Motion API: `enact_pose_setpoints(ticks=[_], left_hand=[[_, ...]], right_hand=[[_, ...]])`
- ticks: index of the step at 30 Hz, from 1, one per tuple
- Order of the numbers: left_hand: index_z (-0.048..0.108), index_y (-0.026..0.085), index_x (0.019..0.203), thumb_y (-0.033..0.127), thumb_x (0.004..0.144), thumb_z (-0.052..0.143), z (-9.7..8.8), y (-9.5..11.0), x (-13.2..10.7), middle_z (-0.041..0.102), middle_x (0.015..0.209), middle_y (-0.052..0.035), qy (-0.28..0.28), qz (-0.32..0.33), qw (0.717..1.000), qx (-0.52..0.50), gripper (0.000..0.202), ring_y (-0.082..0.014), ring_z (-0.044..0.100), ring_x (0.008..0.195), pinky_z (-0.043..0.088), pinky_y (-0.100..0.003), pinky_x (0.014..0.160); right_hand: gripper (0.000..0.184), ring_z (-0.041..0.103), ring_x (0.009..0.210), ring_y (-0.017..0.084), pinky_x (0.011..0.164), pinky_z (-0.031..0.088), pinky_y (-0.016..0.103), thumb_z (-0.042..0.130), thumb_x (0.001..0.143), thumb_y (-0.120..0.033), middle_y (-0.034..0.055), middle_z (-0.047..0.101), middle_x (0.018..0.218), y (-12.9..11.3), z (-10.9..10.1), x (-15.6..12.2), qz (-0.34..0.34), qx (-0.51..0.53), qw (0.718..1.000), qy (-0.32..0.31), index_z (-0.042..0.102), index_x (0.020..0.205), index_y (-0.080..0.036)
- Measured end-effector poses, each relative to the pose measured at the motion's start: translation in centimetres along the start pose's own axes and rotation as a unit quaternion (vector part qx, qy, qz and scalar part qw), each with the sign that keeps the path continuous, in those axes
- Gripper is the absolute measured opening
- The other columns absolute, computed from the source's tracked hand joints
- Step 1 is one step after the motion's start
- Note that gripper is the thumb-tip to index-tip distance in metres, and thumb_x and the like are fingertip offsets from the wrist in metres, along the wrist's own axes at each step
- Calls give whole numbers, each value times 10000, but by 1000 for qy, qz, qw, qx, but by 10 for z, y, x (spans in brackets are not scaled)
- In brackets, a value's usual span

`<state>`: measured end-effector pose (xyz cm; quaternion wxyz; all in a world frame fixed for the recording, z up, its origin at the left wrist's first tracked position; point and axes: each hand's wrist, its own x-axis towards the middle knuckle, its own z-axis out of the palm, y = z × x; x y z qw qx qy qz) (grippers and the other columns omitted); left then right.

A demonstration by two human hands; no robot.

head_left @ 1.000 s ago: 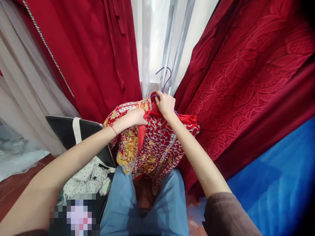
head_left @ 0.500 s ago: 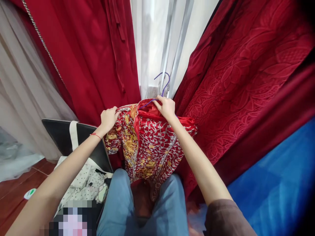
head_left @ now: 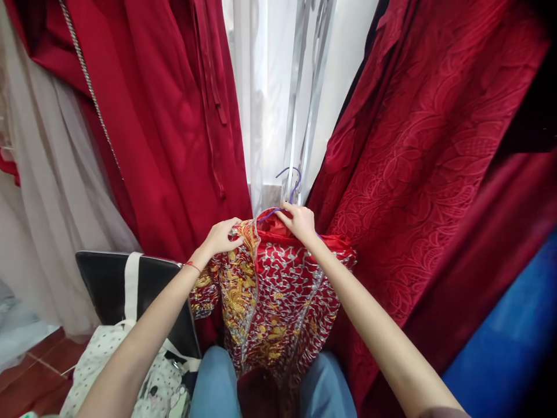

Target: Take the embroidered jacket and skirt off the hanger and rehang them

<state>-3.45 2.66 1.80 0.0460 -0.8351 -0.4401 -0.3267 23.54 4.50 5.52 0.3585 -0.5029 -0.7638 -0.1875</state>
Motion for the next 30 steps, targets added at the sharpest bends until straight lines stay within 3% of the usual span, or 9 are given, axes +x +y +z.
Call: enact_pose_setpoints(ticks=[6, 11, 15, 18, 20, 23, 25, 27, 30], left_hand=[[555, 195, 1232, 556, 898, 551, 11, -25, -19, 653, 1271, -123, 68, -82, 993, -55, 491, -252, 624, 1158, 451, -357, 1033], [637, 181, 1028, 520, 911, 511, 24, -37, -29, 733, 1045, -75, 98, -165, 966, -172, 380, -199, 656, 941, 491, -277, 846], [650, 156, 825, 561, 922, 444, 7, -38, -25, 687, 767, -35, 77, -185, 957, -209, 465, -153, 580, 684, 431, -246, 636], [642, 167, 748, 654, 938, 367, -12, -28, -18, 654, 674, -27, 12, -175, 979, -101, 590, -161, 571, 649, 366, -249, 594], [658, 188, 826, 718, 915, 388, -19, -12, -11, 697, 753, -33, -24, -116, 993, -1, 601, -188, 622, 725, 350, -255, 615], [634, 199, 1052, 809, 804, 522, -12, 18, 1, 740, 946, -74, -42, -12, 996, 81, 668, -248, 675, 855, 360, -269, 656], [628, 174, 1016, 816, 816, 502, -2, 33, 8, 735, 879, -106, -28, -12, 990, 135, 685, -268, 685, 819, 338, -284, 633], [629, 171, 927, 786, 872, 446, 6, 39, 12, 722, 790, -116, -23, -31, 984, 172, 644, -264, 682, 759, 306, -292, 608], [625, 189, 852, 757, 898, 440, 6, 38, 13, 718, 750, -105, -37, -30, 984, 172, 599, -246, 667, 713, 273, -293, 596]], right_hand=[[356, 691, 861, 222, 638, 334, 270, 491, 984, -516, 57, 781, 936, -1, 1, 1, 14, -1, 1000, -9, 725, 1006, -250], [356, 694, 873, 224, 653, 345, 269, 504, 979, -515, 55, 785, 943, 1, 2, 2, 19, 7, 1000, -7, 733, 1004, -243], [314, 694, 867, 213, 688, 366, 265, 532, 974, -481, 35, 785, 949, 7, -2, 1, 4, 42, 999, -13, 737, 994, -244], [301, 688, 840, 198, 710, 379, 259, 547, 970, -466, 33, 782, 935, 8, -3, 1, -4, 69, 997, -18, 737, 966, -233], [304, 680, 818, 190, 716, 385, 256, 542, 972, -467, 28, 776, 914, 6, -3, 1, -2, 82, 996, -23, 735, 952, -234], [305, 669, 832, 198, 733, 397, 261, 536, 970, -466, 36, 764, 908, 2, -3, 1, 8, 85, 996, -22, 734, 948, -235], [295, 660, 857, 202, 763, 412, 270, 535, 968, -451, 45, 753, 930, 2, -7, -1, 5, 96, 995, -18, 732, 982, -232], [319, 642, 824, 190, 774, 434, 280, 528, 968, -454, 35, 731, 934, 5, -15, -5, -2, 132, 991, -30, 700, 1129, -240], [500, 600, 718, 161, 731, 475, 290, 518, 957, -488, 10, 687, 933, 11, -33, -15, 9, 210, 975, -78, 509, 1406, -268]])
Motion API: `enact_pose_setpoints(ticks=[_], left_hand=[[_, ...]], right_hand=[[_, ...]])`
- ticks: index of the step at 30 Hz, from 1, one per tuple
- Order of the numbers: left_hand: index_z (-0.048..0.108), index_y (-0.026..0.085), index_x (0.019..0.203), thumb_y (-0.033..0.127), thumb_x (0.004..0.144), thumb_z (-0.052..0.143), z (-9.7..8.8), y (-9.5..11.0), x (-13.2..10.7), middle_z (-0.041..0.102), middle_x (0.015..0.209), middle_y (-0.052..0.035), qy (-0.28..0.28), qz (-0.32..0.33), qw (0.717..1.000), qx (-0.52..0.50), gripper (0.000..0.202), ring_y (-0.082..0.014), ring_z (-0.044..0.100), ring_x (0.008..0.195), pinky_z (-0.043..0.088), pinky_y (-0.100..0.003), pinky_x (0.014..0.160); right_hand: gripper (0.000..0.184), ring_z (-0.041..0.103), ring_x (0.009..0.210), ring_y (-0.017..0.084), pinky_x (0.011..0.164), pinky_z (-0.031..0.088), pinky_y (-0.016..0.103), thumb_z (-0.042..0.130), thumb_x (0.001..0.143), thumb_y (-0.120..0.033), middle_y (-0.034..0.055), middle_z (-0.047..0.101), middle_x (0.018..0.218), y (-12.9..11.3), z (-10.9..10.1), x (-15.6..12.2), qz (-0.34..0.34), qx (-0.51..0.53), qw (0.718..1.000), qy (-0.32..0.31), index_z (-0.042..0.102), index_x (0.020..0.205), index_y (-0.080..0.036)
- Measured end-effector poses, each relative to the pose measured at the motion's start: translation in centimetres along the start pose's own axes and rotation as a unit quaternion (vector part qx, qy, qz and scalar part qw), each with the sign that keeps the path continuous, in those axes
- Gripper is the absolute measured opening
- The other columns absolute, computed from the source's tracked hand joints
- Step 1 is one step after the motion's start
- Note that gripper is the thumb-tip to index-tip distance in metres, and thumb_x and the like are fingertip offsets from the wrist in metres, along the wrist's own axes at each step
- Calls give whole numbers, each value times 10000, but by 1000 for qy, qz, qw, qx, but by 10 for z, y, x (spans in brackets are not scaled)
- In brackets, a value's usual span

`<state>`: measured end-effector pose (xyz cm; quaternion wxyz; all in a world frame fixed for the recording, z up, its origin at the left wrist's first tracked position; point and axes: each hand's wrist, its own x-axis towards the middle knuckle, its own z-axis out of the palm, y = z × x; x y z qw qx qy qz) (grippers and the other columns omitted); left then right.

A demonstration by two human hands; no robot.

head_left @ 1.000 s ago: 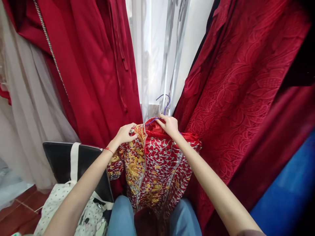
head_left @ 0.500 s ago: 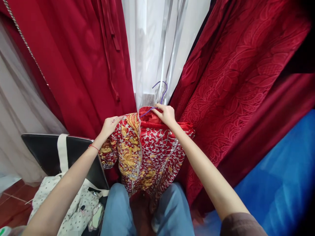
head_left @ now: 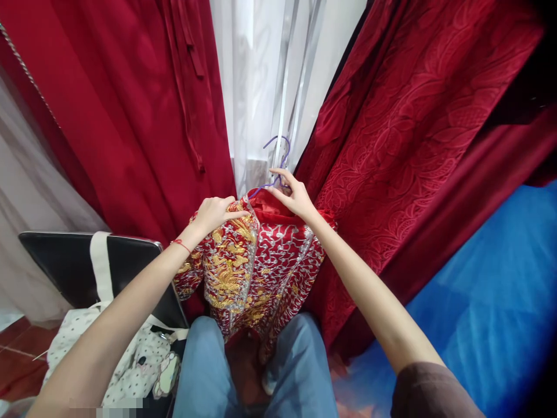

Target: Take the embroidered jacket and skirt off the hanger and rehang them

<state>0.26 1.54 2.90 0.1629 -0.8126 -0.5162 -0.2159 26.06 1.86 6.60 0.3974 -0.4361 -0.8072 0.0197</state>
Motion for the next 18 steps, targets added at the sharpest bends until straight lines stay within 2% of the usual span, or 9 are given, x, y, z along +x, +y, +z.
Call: enact_pose_setpoints(ticks=[2, 4, 7, 9, 11, 14, 16, 18], left_hand=[[625, 197, 814, 741, 909, 440, -3, -4, -1, 710, 722, -92, -3, 7, 1000, -12, 583, -238, 651, 688, 247, -295, 589], [624, 201, 782, 721, 923, 435, -5, -7, -2, 696, 686, -79, -1, 11, 1000, -25, 570, -229, 633, 660, 225, -297, 584], [617, 210, 748, 701, 936, 422, -7, -7, -5, 676, 648, -61, 4, 6, 999, -44, 560, -212, 608, 622, 215, -295, 581], [619, 213, 750, 687, 946, 405, -6, -6, -5, 676, 646, -58, 5, 1, 999, -47, 556, -209, 607, 618, 214, -296, 581], [633, 213, 773, 677, 953, 394, -5, -4, -6, 688, 662, -63, 7, 0, 999, -45, 552, -214, 618, 635, 208, -299, 580], [656, 216, 808, 685, 947, 389, -6, -2, -6, 707, 689, -69, 6, 1, 999, -51, 557, -220, 635, 662, 210, -300, 579], [661, 216, 801, 699, 939, 380, -9, -1, -6, 706, 688, -67, -2, -1, 998, -66, 576, -218, 636, 660, 222, -297, 579], [669, 215, 787, 714, 932, 364, -15, 0, -5, 698, 681, -61, -16, -6, 996, -86, 602, -213, 629, 643, 243, -292, 580]], right_hand=[[549, 587, 651, 141, 676, 494, 283, 469, 971, -490, 7, 668, 949, -1, -9, -7, 32, 57, 997, -38, 388, 1478, -293], [519, 580, 571, 117, 600, 499, 263, 388, 998, -491, 13, 665, 984, -3, -14, -10, 81, 121, 987, -65, 304, 1480, -319], [441, 554, 461, 102, 480, 489, 243, 260, 1025, -534, 15, 675, 980, -2, -15, -7, 199, 219, 953, -65, 220, 1411, -325], [367, 553, 437, 112, 447, 488, 235, 221, 1040, -496, 6, 683, 864, 3, -18, -2, 290, 263, 915, -92, 285, 1336, -289], [298, 593, 478, 120, 473, 504, 217, 267, 1048, -403, 14, 678, 754, 12, -24, 2, 354, 297, 868, -181, 438, 1226, -235], [290, 669, 615, 127, 565, 543, 198, 385, 1040, -366, 49, 703, 739, 30, -36, 6, 351, 349, 810, -315, 608, 1046, -181], [333, 686, 673, 133, 606, 559, 209, 451, 1024, -442, 58, 724, 779, 37, -40, 8, 318, 367, 798, -356, 651, 1024, -175], [377, 678, 673, 132, 602, 553, 210, 528, 982, -519, 56, 731, 784, 39, -40, 10, 301, 351, 801, -380, 674, 1032, -176]])
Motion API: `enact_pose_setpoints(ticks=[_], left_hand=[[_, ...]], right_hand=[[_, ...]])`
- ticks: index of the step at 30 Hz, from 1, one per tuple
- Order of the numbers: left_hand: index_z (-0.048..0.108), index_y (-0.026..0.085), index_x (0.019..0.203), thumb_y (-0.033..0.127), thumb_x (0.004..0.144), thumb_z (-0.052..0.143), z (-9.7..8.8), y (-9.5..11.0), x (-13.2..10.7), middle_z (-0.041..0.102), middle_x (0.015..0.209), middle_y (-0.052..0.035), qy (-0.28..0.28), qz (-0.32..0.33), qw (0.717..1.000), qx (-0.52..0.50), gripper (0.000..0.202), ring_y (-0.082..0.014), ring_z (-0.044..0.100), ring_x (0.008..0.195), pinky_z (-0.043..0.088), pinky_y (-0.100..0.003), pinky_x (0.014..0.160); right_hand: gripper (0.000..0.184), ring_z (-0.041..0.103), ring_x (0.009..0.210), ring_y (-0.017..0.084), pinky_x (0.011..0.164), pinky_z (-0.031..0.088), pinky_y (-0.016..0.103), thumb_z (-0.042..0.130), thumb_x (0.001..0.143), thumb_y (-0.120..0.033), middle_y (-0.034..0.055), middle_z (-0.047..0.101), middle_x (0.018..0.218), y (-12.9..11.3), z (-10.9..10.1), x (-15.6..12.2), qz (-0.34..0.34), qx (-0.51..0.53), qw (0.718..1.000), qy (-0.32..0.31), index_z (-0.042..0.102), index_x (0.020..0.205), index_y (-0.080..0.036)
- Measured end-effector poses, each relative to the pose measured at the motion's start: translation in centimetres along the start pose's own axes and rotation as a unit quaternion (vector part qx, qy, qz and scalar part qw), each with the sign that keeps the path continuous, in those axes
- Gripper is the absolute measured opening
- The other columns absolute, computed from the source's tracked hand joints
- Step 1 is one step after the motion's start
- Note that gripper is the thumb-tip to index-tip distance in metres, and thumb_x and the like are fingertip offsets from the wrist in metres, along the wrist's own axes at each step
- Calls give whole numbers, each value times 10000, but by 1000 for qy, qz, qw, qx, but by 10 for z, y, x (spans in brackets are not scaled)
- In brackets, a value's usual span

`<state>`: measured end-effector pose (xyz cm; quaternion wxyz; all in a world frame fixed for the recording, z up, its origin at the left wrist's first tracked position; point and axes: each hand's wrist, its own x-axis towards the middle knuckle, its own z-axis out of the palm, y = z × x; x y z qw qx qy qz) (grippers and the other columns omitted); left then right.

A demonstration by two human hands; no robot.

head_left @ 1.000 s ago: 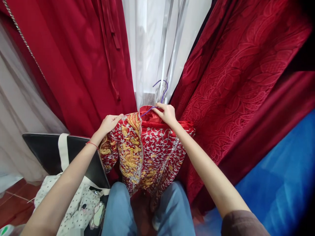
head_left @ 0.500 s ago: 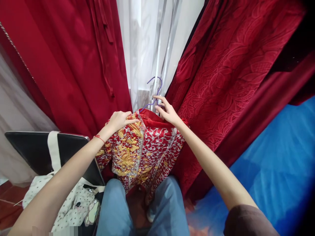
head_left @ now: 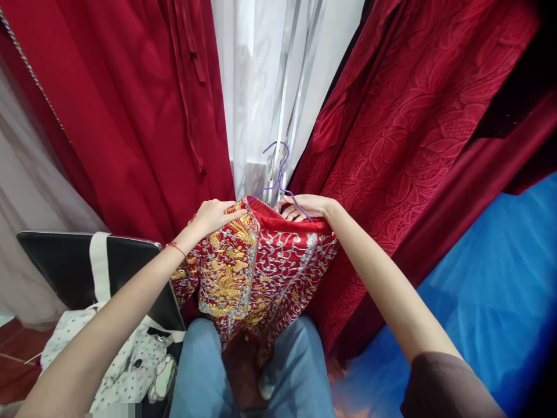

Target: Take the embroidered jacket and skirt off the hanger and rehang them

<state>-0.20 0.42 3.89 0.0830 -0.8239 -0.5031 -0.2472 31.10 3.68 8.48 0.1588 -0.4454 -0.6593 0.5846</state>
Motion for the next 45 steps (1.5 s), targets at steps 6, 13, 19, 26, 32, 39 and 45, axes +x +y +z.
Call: enact_pose_setpoints(ticks=[6, 13, 19, 26, 32, 39, 45], left_hand=[[683, 212, 740, 706, 925, 374, -10, 15, 16, 682, 691, -55, -37, 4, 998, -41, 611, -205, 591, 637, 263, -288, 591], [645, 205, 698, 558, 961, 417, 5, 33, 20, 684, 702, -57, 63, -51, 995, -63, 495, -192, 566, 654, 227, -292, 593], [565, 198, 598, 587, 811, 628, -2, 30, 32, 548, 576, 16, 10, -10, 989, -144, 448, -135, 423, 585, 249, -274, 607], [585, 187, 574, 573, 733, 699, 20, 41, 42, 528, 567, 15, 151, -118, 911, -366, 432, -147, 490, 611, 315, -277, 601], [609, 174, 615, 600, 669, 766, 33, 49, 37, 606, 634, -6, 172, -112, 854, -478, 457, -170, 568, 674, 412, -275, 628], [690, 187, 780, 548, 677, 769, 16, 38, 49, 669, 749, -21, 121, -60, 919, -371, 384, -169, 577, 718, 407, -286, 705], [529, 184, 492, 517, 702, 748, 3, 49, 66, 377, 500, 45, 94, -35, 951, -291, 450, -110, 331, 558, 247, -289, 591]], right_hand=[[390, 585, 554, 86, 506, 465, 167, 812, 762, -521, -9, 676, 648, -13, 14, 3, 32, -83, 996, 16, 730, 961, -196], [411, 602, 549, 86, 552, 502, 198, 888, 652, -487, -23, 688, 653, -10, 12, 11, -40, -121, 990, 65, 678, 842, -188], [472, 624, 555, 113, 554, 518, 232, 833, 668, -590, -12, 686, 653, -3, 11, 15, -155, -145, 967, 137, 624, 791, -186], [459, 616, 629, 121, 594, 490, 245, 857, 615, -537, -15, 670, 697, -6, 16, 17, -139, -176, 968, 111, 688, 850, -181], [359, 552, 614, 123, 635, 453, 265, 813, 630, -486, -25, 640, 654, -6, 4, 13, -118, -264, 952, 97, 714, 774, -172], [142, 587, 758, 169, 758, 432, 275, 492, 902, -244, 58, 687, 831, -1, 12, 16, -226, -407, 828, 312, 605, 853, -174], [189, 597, 823, 178, 804, 474, 297, 443, 962, -361, 49, 671, 916, 5, 20, 13, -295, -342, 845, 286, 537, 962, -198]])
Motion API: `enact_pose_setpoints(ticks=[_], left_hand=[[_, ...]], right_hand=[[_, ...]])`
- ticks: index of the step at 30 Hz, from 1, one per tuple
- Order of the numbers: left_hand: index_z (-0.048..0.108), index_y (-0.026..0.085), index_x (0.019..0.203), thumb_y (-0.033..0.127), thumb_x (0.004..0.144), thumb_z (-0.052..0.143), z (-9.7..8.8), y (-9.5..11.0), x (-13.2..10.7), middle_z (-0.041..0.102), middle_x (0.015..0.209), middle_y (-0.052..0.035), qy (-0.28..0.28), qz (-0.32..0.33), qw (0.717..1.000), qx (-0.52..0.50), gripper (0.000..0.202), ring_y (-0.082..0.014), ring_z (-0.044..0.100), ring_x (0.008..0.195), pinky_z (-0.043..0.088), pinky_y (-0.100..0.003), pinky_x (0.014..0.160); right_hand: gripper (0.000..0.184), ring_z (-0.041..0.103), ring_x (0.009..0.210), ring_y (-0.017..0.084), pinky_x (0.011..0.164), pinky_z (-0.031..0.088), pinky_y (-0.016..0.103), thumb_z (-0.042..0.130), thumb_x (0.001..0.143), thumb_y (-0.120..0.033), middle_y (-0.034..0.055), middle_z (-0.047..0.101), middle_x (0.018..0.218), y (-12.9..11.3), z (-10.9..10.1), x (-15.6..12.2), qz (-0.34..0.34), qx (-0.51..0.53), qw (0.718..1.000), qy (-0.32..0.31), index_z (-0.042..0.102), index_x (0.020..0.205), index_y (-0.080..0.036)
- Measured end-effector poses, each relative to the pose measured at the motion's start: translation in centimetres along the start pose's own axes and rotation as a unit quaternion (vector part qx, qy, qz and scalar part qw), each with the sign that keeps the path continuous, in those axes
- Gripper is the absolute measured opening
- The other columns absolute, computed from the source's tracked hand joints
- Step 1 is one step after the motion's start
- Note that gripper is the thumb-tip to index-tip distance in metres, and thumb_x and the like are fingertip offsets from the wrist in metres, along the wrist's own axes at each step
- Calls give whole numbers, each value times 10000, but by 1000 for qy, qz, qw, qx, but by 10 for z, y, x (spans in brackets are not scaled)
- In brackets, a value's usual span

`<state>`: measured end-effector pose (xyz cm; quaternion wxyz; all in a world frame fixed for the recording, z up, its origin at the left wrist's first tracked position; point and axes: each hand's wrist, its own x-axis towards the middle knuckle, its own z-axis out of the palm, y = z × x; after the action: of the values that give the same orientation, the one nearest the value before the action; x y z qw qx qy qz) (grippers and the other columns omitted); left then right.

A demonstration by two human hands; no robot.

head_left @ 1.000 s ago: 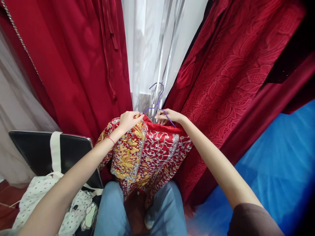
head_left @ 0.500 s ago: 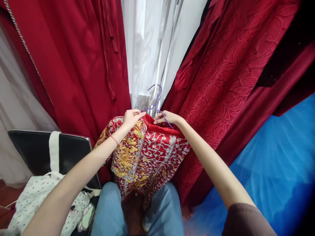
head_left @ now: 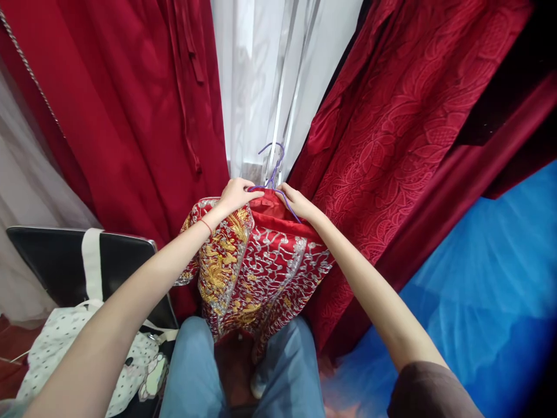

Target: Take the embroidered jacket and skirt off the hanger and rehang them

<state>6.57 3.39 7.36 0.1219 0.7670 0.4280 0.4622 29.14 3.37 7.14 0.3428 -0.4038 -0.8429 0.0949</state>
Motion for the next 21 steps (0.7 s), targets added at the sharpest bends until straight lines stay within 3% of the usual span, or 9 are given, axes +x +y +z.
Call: enact_pose_setpoints(ticks=[5, 8, 10, 13, 16, 18, 21], left_hand=[[664, 175, 621, 527, 728, 719, 10, -3, -9, 472, 551, 35, 39, -32, 992, -115, 372, -125, 420, 596, 284, -276, 590], [718, 174, 681, 470, 715, 756, 11, -6, -12, 553, 588, 22, 52, -49, 988, -138, 301, -145, 496, 632, 332, -275, 603], [733, 174, 694, 444, 723, 762, 10, -7, -12, 576, 596, 16, 51, -53, 988, -134, 274, -150, 511, 635, 346, -280, 609], [741, 173, 703, 419, 755, 749, 5, -7, -12, 587, 595, 9, 52, -38, 994, -90, 251, -141, 483, 606, 337, -290, 615], [720, 179, 671, 390, 806, 715, -1, -5, -13, 612, 638, -17, 65, 32, 997, 9, 251, -145, 469, 614, 332, -306, 642], [706, 187, 663, 383, 854, 674, -6, -5, -16, 627, 673, -41, 65, 75, 991, 86, 276, -159, 479, 631, 342, -320, 673], [717, 199, 716, 398, 922, 594, -11, -5, -19, 639, 694, -61, 58, 108, 977, 174, 312, -189, 511, 668, 379, -351, 757]], right_hand=[[331, 601, 810, 167, 795, 487, 290, 683, 804, -476, -1, 660, 850, -3, -8, -3, 17, 59, 995, -74, 622, 910, -168], [278, 611, 756, 166, 730, 472, 267, 730, 776, -417, -6, 655, 752, -9, -11, -2, 122, -38, 984, -127, 674, 793, -146], [202, 631, 766, 171, 708, 458, 257, 726, 797, -337, 17, 681, 761, -15, -13, -2, 189, -145, 961, -141, 709, 796, -136], [216, 678, 922, 214, 772, 471, 283, 705, 831, -307, 78, 746, 971, -27, -15, -3, 239, -246, 928, -143, 756, 981, -161], [354, 678, 1075, 277, 854, 486, 346, 706, 842, -373, 129, 734, 1161, -37, -14, -7, 276, -307, 899, -147, 739, 1146, -194], [367, 677, 1105, 291, 918, 472, 380, 664, 875, -331, 168, 726, 1183, -40, -13, -13, 290, -366, 875, -127, 716, 1197, -163], [323, 659, 1134, 298, 1018, 408, 424, 556, 926, -233, 201, 727, 1156, -39, -11, -25, 256, -443, 858, -50, 701, 1187, -110]])
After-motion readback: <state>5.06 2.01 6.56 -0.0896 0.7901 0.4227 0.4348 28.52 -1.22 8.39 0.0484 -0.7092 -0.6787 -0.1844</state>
